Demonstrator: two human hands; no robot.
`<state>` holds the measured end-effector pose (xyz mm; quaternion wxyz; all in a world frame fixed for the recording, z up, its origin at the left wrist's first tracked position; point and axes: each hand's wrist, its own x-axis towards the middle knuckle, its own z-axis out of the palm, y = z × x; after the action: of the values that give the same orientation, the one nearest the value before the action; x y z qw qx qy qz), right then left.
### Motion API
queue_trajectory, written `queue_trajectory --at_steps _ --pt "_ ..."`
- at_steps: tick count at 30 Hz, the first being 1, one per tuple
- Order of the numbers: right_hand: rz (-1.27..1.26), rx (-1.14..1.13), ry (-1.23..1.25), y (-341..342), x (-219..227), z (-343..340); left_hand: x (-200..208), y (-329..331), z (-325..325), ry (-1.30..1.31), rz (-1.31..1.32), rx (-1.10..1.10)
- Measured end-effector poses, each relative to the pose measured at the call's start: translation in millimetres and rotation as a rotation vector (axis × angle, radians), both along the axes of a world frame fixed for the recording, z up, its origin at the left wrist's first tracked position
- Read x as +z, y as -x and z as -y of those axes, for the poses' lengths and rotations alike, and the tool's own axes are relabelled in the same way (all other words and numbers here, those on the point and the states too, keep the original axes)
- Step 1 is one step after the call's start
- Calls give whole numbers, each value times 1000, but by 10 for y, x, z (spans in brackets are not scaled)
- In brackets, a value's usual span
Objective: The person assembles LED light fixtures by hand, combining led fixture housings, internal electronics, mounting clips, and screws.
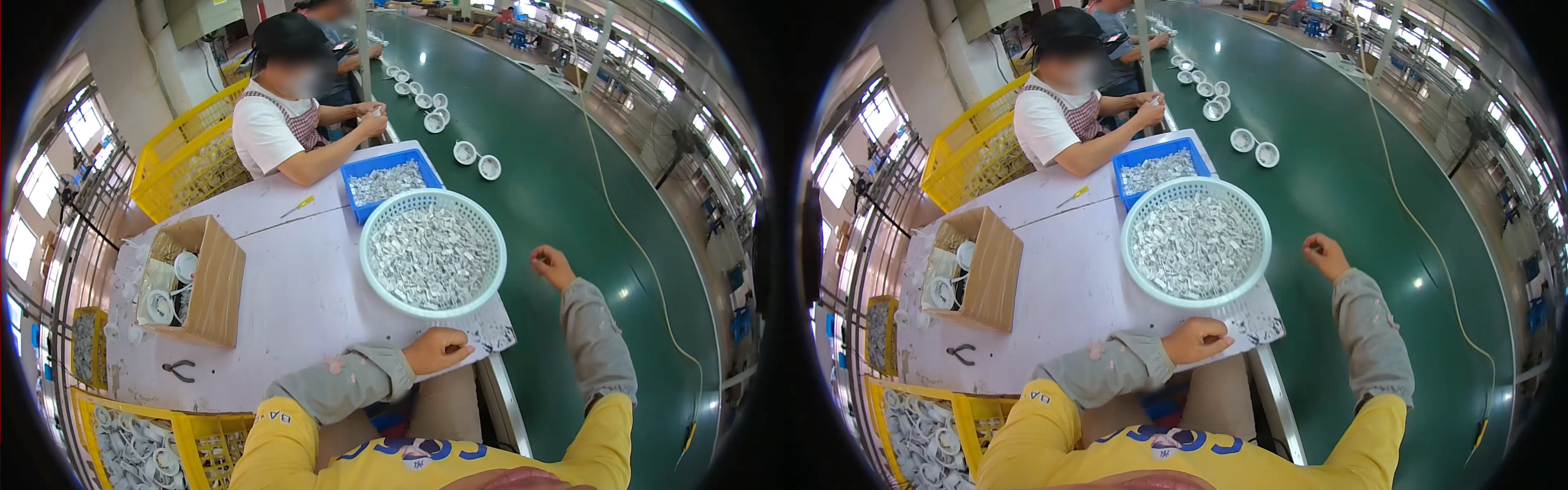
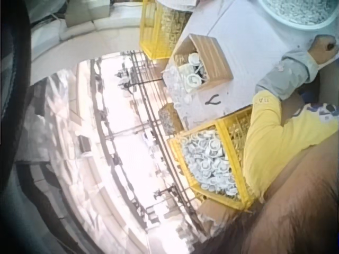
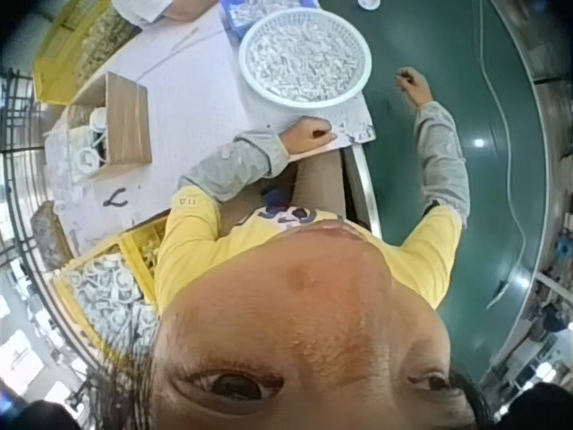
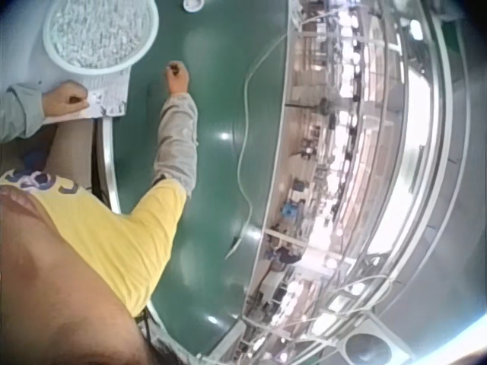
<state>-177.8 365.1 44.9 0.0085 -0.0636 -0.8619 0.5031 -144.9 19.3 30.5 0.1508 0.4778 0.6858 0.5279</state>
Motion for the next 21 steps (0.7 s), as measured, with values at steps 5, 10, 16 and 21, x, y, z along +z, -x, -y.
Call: queue_trajectory --at_steps 5,10,16,21 --pt "-284 -100 -308 1364 -330 -452 -61 148 43 -35 288 111" --pt "-470 -212 -642 2200 -407 -237 -31 191 68 56 281 104" --pt "-234 -401 -889 2842 -309 87 25 236 60 38 151 146" --pt "-144 -297 -714 3064 -525 -193 134 271 53 85 134 85"
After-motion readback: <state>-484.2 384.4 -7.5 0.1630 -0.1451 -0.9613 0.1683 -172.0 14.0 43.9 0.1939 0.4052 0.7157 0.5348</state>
